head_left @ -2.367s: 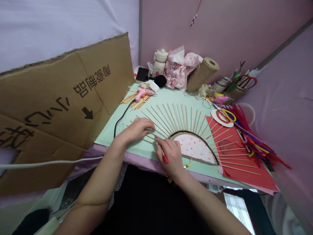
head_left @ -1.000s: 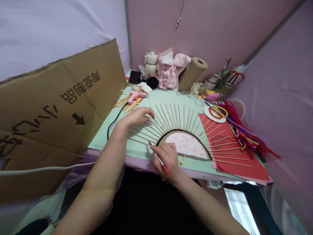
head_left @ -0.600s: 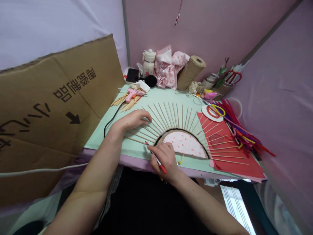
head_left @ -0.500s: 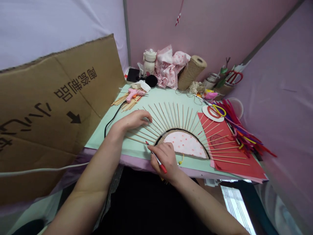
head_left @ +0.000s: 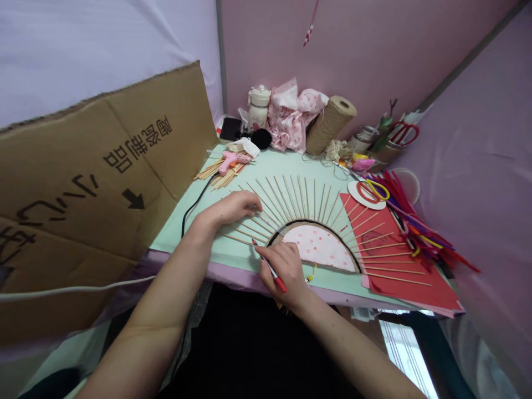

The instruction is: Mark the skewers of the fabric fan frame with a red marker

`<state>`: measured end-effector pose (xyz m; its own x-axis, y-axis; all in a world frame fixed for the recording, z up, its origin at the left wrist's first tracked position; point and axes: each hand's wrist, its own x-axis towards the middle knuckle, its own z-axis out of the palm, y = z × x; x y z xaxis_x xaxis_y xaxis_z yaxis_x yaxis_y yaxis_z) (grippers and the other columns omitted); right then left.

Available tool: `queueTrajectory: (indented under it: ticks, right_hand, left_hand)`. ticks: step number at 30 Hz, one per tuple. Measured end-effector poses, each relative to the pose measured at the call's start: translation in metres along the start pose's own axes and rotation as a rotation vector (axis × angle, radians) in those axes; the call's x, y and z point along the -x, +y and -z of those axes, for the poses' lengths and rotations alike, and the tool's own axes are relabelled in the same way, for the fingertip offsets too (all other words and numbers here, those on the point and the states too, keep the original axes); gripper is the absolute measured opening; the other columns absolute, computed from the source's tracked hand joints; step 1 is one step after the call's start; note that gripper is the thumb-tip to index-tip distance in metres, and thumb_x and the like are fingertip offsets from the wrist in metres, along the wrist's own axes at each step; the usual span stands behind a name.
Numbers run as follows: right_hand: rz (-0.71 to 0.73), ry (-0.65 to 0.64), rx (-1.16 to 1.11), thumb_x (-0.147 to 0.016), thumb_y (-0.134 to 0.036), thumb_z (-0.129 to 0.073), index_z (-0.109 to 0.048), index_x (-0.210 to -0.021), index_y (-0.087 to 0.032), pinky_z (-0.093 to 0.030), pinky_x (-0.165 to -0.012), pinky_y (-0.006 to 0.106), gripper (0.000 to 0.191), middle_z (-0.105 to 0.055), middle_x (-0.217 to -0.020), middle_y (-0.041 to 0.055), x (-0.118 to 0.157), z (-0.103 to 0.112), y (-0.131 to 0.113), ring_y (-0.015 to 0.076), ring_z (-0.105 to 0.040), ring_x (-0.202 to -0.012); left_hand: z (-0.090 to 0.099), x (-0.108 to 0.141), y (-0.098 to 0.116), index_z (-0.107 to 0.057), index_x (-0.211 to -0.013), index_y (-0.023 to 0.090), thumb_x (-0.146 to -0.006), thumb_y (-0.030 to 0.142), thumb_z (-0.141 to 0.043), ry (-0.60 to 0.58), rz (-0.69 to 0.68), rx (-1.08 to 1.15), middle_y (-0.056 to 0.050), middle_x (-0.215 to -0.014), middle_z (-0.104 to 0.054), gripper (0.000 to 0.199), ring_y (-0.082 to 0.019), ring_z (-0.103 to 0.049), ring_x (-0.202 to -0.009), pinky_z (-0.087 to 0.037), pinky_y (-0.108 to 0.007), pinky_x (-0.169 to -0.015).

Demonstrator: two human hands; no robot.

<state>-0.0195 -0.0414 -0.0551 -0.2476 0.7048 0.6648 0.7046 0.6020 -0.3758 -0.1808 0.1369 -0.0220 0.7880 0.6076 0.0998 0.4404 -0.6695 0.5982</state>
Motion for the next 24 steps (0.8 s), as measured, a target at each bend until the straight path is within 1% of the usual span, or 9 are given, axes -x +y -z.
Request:
queueTrajectory:
  ticks: [9, 15, 19, 24]
  right_hand:
    - [-0.025, -0.013, 0.012, -0.093, -0.018, -0.048, -0.064, -0.105, -0.015, -0.037, -0.073, 0.035, 0.02, -0.068, -0.082, 0.0048, 0.0, 0.0, -0.001, 0.0169, -0.058, -0.075]
    - [-0.118, 0.005, 0.127, -0.092, -0.019, -0.051, -0.064, -0.107, -0.016, -0.036, -0.075, 0.036, 0.02, -0.069, -0.084, 0.0049, -0.008, 0.001, 0.001, 0.0184, -0.059, -0.08]
    - [-0.144, -0.03, 0.154, -0.092, -0.022, -0.052, -0.064, -0.109, -0.015, -0.035, -0.076, 0.036, 0.022, -0.069, -0.088, 0.0059, -0.013, -0.001, 0.003, 0.0195, -0.06, -0.084]
    - [-0.169, -0.061, 0.173, -0.093, -0.021, -0.051, -0.066, -0.109, -0.015, -0.034, -0.074, 0.036, 0.023, -0.069, -0.087, 0.0056, -0.016, -0.004, 0.003, 0.0195, -0.059, -0.082]
  left_hand:
    - [-0.001, 0.003, 0.003, -0.071, -0.096, 0.016, -0.077, 0.011, -0.063, -0.006, 0.017, -0.036, -0.004, -0.098, -0.072, 0.022, -0.016, -0.062, -0.093, -0.047, -0.027, -0.088]
    - [-0.002, 0.004, 0.002, -0.072, -0.095, 0.016, -0.077, 0.011, -0.064, 0.001, -0.004, -0.06, -0.005, -0.096, -0.072, 0.02, -0.017, -0.063, -0.092, -0.046, -0.028, -0.088]
    - [-0.002, 0.005, 0.002, -0.072, -0.095, 0.016, -0.078, 0.01, -0.064, 0.011, -0.003, -0.051, -0.005, -0.097, -0.072, 0.02, -0.017, -0.063, -0.093, -0.046, -0.028, -0.088]
    - [-0.002, 0.005, 0.003, -0.072, -0.096, 0.016, -0.077, 0.011, -0.065, 0.005, 0.023, -0.069, -0.005, -0.099, -0.073, 0.021, -0.018, -0.063, -0.095, -0.046, -0.029, -0.09]
